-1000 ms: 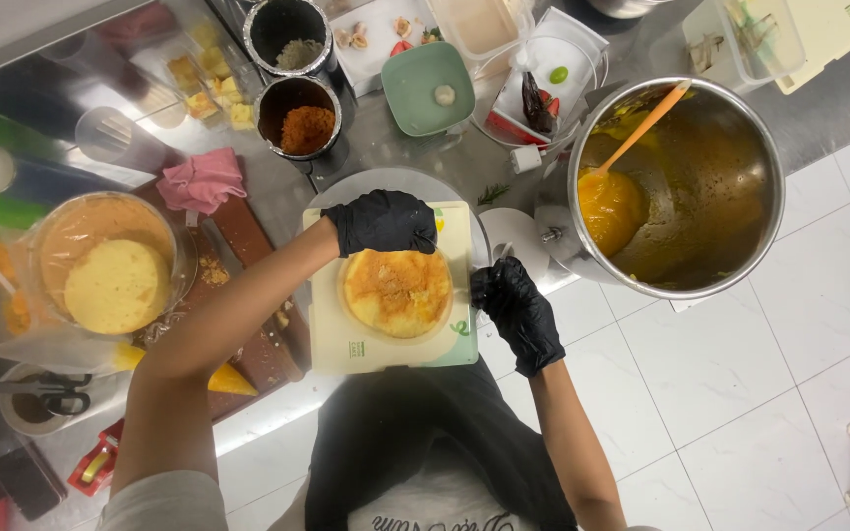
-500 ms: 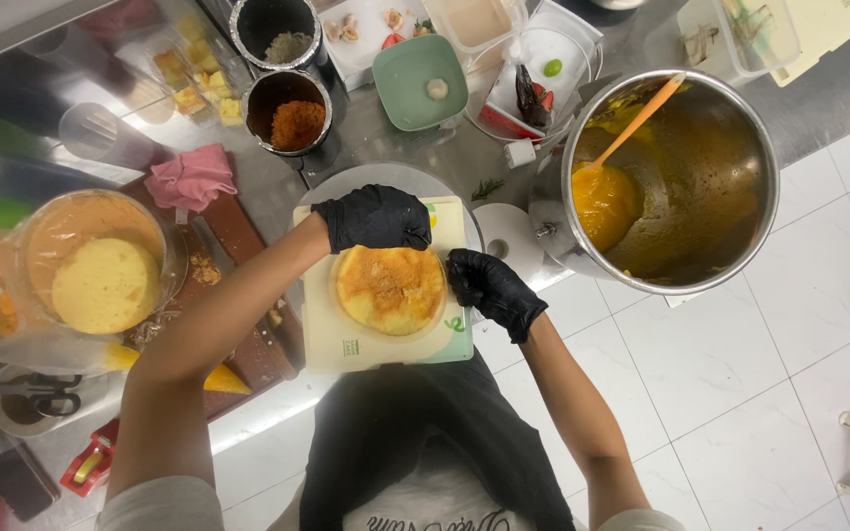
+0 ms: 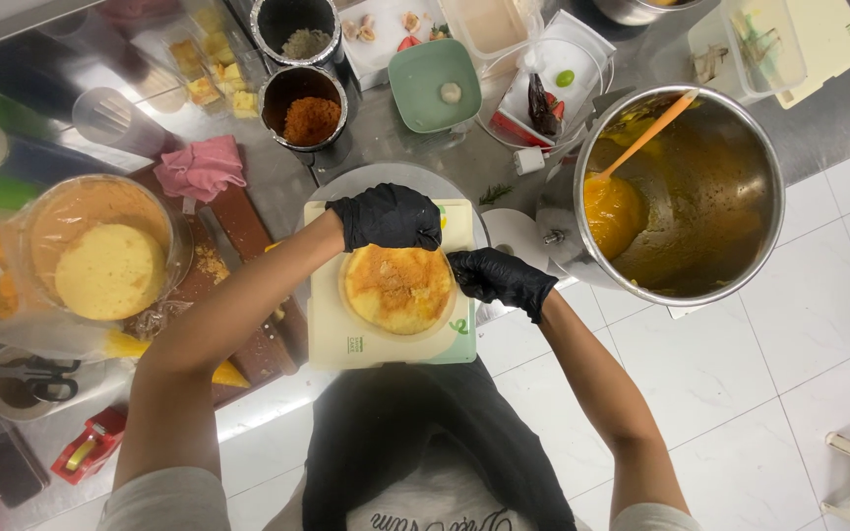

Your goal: The person pipes yellow glaze from a piping bag onto a round cake layer set on a cake board, spreading it across the surface. They then lift a second cake layer on top of the glazed layer and continue piping glaze over it, covering the top in a spiral pattern.

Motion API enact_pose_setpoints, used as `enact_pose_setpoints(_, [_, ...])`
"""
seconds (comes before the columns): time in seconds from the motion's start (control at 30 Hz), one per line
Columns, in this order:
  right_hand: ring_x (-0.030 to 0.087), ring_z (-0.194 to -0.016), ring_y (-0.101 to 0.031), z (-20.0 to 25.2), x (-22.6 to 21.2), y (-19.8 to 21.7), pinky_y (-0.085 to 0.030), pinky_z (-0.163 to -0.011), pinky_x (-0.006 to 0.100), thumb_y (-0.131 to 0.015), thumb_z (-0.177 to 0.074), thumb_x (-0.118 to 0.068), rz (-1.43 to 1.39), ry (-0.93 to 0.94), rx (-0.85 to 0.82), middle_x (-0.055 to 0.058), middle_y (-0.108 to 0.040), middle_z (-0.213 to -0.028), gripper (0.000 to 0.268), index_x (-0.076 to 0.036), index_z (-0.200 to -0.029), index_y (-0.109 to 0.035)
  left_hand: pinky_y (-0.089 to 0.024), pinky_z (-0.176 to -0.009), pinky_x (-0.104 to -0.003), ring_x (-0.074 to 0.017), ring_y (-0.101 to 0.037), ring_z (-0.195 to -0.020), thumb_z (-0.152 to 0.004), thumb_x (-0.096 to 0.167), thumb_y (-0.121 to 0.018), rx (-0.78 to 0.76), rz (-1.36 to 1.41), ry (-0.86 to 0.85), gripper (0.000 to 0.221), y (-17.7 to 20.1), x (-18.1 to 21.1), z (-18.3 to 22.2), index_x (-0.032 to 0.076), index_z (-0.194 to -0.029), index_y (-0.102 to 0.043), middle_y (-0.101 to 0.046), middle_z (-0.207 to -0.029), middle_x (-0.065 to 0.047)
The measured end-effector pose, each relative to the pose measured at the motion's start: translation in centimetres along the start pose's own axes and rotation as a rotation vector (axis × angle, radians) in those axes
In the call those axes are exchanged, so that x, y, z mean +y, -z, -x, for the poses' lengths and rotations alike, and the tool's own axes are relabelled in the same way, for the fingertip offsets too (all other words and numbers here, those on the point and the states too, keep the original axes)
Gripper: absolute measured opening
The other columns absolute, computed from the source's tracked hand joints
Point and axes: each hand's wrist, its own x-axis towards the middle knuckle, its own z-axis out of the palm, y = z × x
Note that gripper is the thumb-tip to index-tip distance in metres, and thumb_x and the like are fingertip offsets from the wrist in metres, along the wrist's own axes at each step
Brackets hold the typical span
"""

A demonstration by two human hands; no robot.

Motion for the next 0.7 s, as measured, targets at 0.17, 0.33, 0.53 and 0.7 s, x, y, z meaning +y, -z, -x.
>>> enact_pose_setpoints(0.17, [0.008,-0.048,-0.041,0.2,0.9,1.0,-0.029,-0.043,0.026,-0.063,-0.102,-0.041,0.02,-0.086,-0.023,-0.003,-0.049,-0.061,0.038,-0.012,-0.078,-0.062,-0.051,-0.065,-0.046,-0.0346,-0.065,-0.073,-0.083,0.026,-0.071,0.044,0.005,-0.05,0.011,-0.3,-0.2,-0.1,0.015,-0.082,-0.075,-0.07,-0.082,-0.01])
enact_pose_setpoints(0.33, [0.012,-0.048,-0.048,3.0,1.1,0.3,-0.039,-0.045,0.027,-0.059,-0.1,-0.042,0.443,-0.085,-0.004,0.007,-0.062,-0.063,0.044,-0.006,-0.079,-0.068,-0.051,-0.067,-0.046,-0.0334,-0.066,-0.075,-0.081,0.025,-0.071,0.044,0.043,-0.062,0.01,-0.4,-0.4,-0.2,0.016,-0.079,-0.075,-0.071,-0.083,-0.009])
enact_pose_setpoints(0.53, [0.013,-0.064,-0.06,3.8,1.7,0.3,-0.05,-0.062,0.027,-0.063,-0.098,-0.04,0.576,0.063,0.129,0.011,-0.073,-0.079,0.037,-0.006,-0.103,-0.077,-0.053,-0.07,-0.045,-0.0331,-0.068,-0.08,-0.081,0.026,-0.072,0.031,0.031,-0.049,0.012,-0.7,-0.3,-0.3,0.015,-0.083,-0.076,-0.072,-0.086,-0.008])
enact_pose_setpoints(0.7, [0.016,-0.104,-0.067,4.0,0.7,-3.9,-0.054,-0.085,0.028,-0.053,-0.108,-0.042,0.132,0.796,0.288,0.008,-0.072,-0.123,0.045,-0.006,-0.135,-0.06,-0.054,-0.072,-0.05,-0.038,-0.068,-0.085,-0.076,0.038,-0.082,0.052,-0.149,0.058,0.037,-0.3,0.9,0.5,0.012,-0.1,-0.076,-0.072,-0.091,-0.014])
